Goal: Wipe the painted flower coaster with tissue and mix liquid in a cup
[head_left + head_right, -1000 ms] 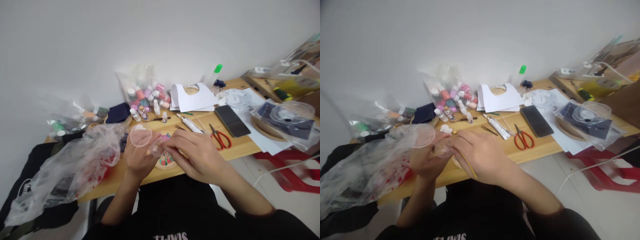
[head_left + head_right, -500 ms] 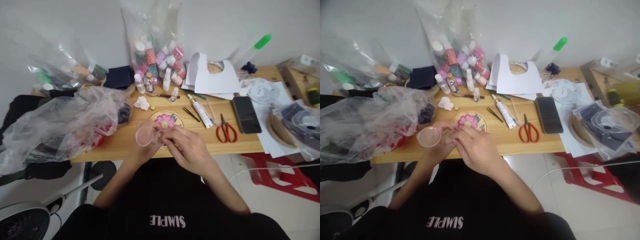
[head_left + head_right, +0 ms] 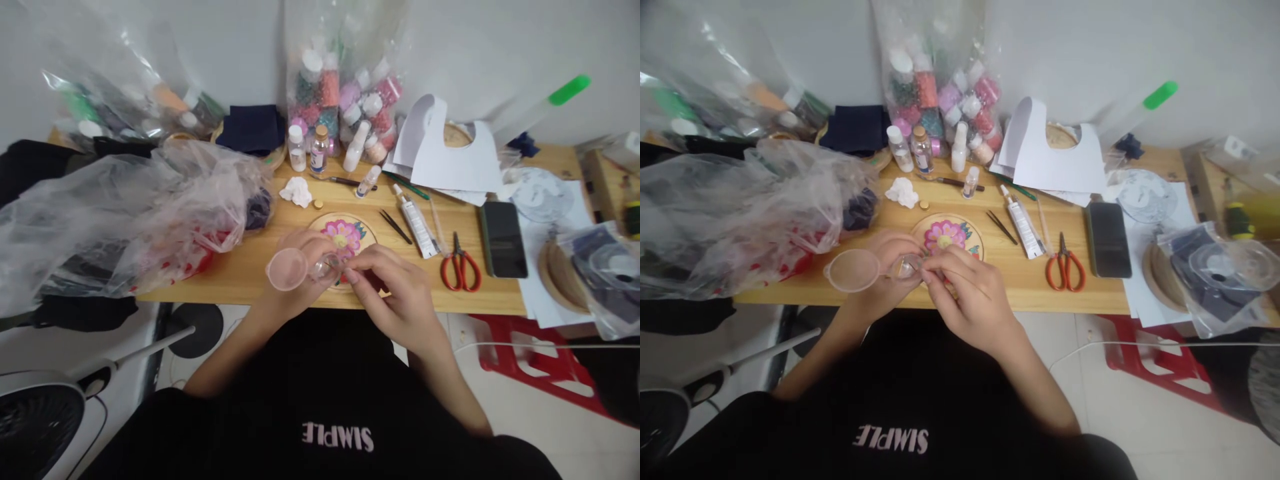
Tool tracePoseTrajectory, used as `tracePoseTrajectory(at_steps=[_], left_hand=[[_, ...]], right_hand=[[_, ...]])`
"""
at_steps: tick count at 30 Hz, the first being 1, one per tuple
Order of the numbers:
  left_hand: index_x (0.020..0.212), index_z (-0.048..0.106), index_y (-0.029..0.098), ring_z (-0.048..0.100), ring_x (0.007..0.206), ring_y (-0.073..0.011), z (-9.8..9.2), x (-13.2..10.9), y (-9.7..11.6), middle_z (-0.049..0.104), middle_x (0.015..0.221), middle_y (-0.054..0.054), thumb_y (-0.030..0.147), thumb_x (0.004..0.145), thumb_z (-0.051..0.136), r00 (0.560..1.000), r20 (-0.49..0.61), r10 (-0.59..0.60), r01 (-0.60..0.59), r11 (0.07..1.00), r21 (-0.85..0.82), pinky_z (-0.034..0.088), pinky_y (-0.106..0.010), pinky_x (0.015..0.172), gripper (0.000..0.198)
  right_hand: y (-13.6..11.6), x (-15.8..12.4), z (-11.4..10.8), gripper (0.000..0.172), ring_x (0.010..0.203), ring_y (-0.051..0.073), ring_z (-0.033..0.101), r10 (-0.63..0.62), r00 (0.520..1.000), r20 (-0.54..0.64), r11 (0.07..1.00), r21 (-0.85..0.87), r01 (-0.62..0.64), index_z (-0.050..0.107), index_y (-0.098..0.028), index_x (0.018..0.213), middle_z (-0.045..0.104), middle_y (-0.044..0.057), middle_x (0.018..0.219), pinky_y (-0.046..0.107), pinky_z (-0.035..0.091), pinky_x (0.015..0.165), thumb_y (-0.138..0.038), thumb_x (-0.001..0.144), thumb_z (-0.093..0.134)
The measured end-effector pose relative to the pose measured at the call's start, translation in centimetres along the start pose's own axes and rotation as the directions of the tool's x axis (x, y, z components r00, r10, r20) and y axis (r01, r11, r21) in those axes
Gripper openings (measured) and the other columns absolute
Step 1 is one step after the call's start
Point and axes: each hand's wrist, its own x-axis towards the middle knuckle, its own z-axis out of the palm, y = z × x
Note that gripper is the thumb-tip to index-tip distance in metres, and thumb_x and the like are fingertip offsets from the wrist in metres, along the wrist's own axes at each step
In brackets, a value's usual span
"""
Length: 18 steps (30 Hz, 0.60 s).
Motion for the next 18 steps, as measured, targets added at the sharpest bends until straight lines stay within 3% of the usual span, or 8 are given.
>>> tracePoseTrajectory(at_steps=[8, 18], left_hand=[[0.092, 0.061, 0.024, 0.069, 0.086, -0.0250, -1.1, -0.4, 0.5, 0.071, 0.093, -0.006, 0.028, 0.090, 0.068, 0.999, 0.020, -0.049, 0.050, 0.998, -0.033, 0.058, -0.042, 0.072, 0.008], [0.087, 0.061, 0.027, 0.068, 0.084, -0.0201, -1.5, -0.3, 0.5, 0.071, 0.089, 0.000, 0.031, 0.093, 0.062, 0.999, -0.011, -0.051, 0.051, 0.999, -0.014, 0.055, -0.039, 0.073, 0.008]], right_hand=[[-0.3, 0.3, 0.2, 0.012, 0.072, 0.013, 0.062, 0.011, 1.000, 0.023, 1.000, 0.011, -0.011, 0.062, -0.019, 0.093, 0.069, 0.003, 0.081, 0.025, 0.050, 0.057, -0.009, 0.093, 0.057], [-1.1, 0.2, 0.3, 0.010, 0.074, 0.013, 0.064, -0.004, 0.999, 0.033, 1.000, -0.018, 0.004, 0.065, -0.015, 0.097, 0.071, 0.005, 0.084, 0.024, 0.051, 0.062, -0.008, 0.093, 0.059]])
